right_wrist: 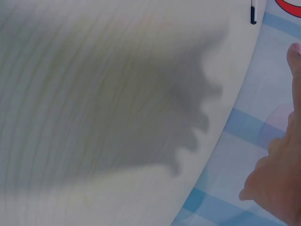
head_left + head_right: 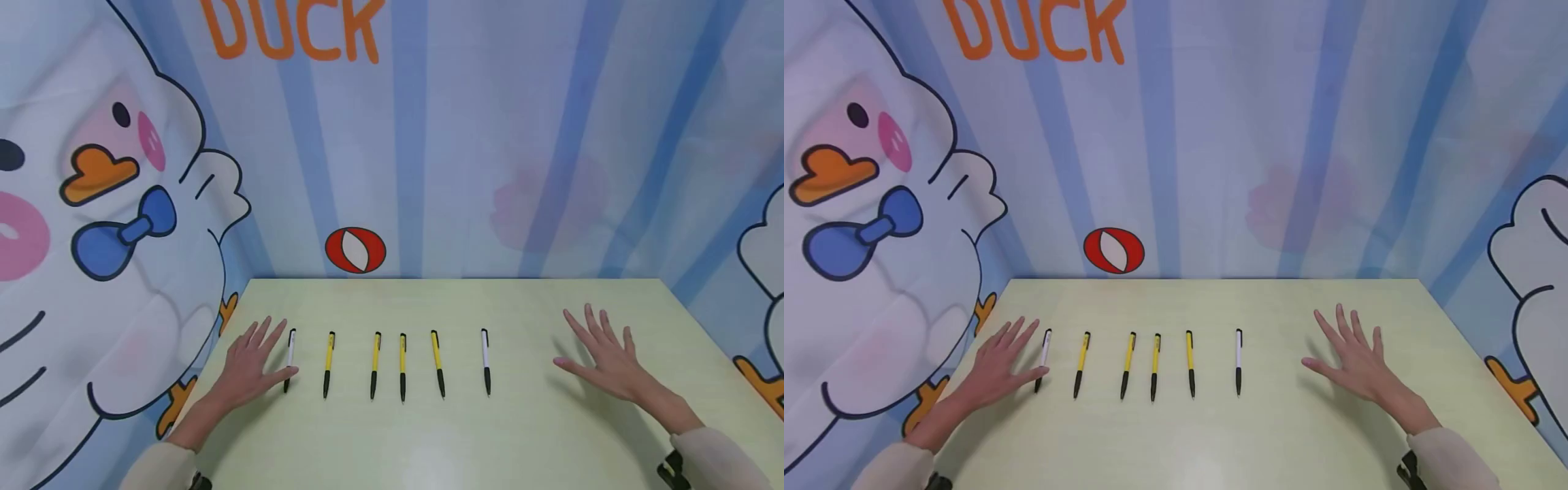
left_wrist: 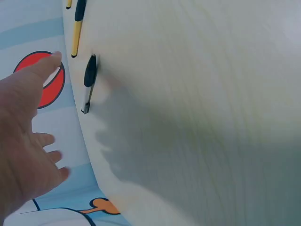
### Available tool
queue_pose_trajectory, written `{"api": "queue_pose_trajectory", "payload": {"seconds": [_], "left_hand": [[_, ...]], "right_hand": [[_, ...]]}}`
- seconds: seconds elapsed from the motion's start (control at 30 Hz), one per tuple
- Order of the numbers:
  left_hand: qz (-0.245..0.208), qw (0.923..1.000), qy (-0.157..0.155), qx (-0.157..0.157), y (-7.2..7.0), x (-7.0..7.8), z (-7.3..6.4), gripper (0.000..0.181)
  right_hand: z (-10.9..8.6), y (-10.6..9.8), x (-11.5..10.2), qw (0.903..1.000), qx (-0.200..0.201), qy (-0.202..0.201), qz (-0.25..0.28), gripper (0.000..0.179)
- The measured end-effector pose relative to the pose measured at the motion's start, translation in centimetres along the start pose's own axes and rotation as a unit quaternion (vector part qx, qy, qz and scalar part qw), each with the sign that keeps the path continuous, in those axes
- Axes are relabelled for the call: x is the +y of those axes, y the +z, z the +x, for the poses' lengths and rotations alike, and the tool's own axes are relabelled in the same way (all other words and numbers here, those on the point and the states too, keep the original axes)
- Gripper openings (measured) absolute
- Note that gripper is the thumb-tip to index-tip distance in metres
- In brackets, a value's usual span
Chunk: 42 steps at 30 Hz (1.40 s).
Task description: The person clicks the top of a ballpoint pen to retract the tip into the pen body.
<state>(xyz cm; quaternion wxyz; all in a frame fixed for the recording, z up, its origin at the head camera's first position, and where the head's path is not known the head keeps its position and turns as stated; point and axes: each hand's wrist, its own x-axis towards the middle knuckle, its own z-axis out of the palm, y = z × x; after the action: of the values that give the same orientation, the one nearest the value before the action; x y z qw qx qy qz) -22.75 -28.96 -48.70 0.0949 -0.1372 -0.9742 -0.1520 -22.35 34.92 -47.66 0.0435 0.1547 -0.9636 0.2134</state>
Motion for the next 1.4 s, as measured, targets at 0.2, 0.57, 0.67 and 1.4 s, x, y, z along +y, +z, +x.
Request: {"api": "queue_pose_trajectory", "payload": {"seconds": [0.2, 0.57, 0.67, 1.4], "left_hand": [[-0.085, 0.9931, -0.068, -0.045, 0.8, 0.7, 1.7, 0.084], [-0.1, 0.9748, -0.184, -0.077, 2.0, 2.1, 4.2, 0.065], [-0.099, 0.9724, -0.191, -0.091, 2.1, 2.4, 4.4, 0.057], [-0.357, 0.9139, -0.18, -0.071, 0.0, 7.8, 4.1, 0.06]], "right_hand": [[0.4, 0.4, 0.0, 0.9982, 0.005, -0.028, 0.052, 0.095], [0.8, 0.9, -1.2, 0.9956, 0.041, -0.065, 0.054, 0.069], [0.8, 1.1, -1.4, 0.9946, 0.063, -0.078, 0.027, 0.064], [2.4, 1.8, -4.2, 0.9921, 0.071, -0.093, 0.047, 0.053]]}}
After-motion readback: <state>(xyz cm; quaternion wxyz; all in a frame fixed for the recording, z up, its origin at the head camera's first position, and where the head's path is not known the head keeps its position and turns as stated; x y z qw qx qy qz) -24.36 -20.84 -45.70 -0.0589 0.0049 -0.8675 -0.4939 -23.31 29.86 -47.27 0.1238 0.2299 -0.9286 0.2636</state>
